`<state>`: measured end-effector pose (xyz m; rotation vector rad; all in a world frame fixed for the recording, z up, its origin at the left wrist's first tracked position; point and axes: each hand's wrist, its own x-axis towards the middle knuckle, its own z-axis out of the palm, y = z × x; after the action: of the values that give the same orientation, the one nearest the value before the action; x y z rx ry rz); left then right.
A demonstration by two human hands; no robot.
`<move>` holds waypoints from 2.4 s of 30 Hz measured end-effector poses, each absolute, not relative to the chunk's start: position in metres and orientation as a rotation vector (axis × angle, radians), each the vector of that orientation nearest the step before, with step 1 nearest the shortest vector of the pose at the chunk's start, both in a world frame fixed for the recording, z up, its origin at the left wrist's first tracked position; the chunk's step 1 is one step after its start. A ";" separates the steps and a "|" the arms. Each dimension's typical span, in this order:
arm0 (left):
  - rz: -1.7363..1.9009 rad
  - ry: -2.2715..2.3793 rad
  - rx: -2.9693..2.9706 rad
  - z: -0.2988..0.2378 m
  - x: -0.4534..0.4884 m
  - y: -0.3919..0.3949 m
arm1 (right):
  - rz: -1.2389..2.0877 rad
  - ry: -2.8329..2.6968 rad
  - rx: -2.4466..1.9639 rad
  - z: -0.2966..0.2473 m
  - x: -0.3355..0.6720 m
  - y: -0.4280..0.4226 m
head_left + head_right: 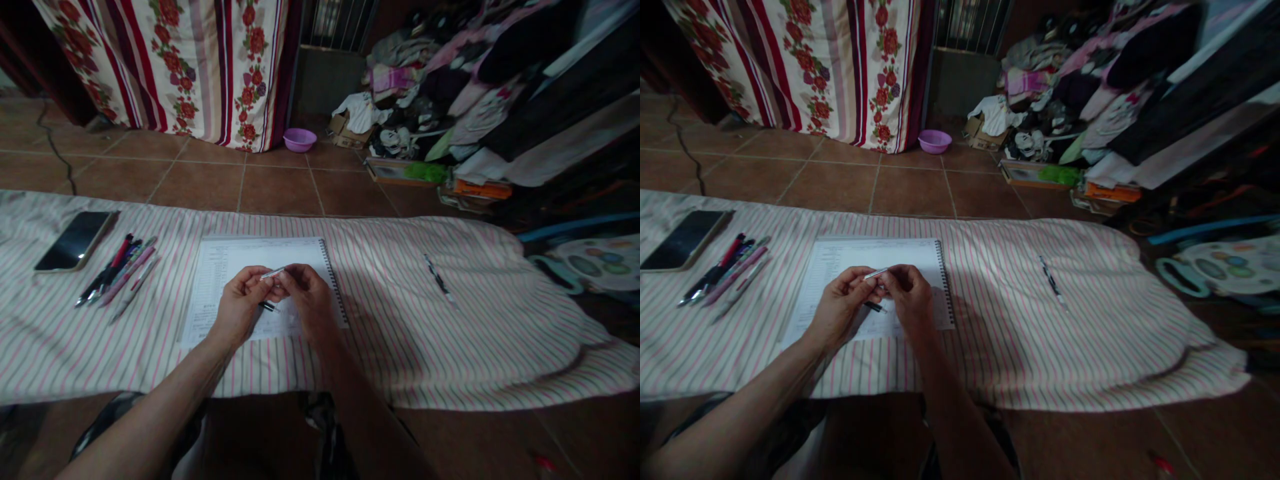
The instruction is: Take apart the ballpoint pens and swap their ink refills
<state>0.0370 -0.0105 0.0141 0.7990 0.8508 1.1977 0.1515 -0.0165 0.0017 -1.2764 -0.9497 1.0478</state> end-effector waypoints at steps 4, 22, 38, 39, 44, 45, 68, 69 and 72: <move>1.153 0.899 0.943 0.008 0.037 -0.010 | 1.069 -1.076 -1.302 0.002 0.158 -0.015; 1.063 1.194 1.544 0.004 0.026 -0.013 | 0.993 -1.541 -1.461 0.021 0.171 -0.021; 0.915 1.011 1.063 0.014 0.022 -0.019 | 0.741 -1.749 -1.483 0.025 0.168 -0.027; 0.894 1.002 1.075 0.014 0.020 -0.020 | 0.746 -1.753 -1.476 0.025 0.168 -0.028; 0.857 0.950 1.019 0.014 0.019 -0.020 | 0.720 -1.741 -1.458 0.025 0.170 -0.031; 0.871 0.945 1.004 0.015 0.020 -0.020 | 0.716 -1.735 -1.461 0.025 0.170 -0.031; 0.974 0.873 0.855 0.020 0.024 -0.022 | 0.581 -1.751 -1.410 0.020 0.160 -0.029; 0.983 0.873 0.853 0.020 0.024 -0.022 | 0.608 -1.729 -1.399 0.019 0.160 -0.029; 1.012 0.871 0.845 0.020 0.025 -0.022 | 0.704 -1.611 -1.351 0.017 0.161 -0.027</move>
<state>0.0247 -0.0219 0.0196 0.8448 0.8712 1.0117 0.1611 -0.0271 0.0165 -1.3512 -1.6108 0.7045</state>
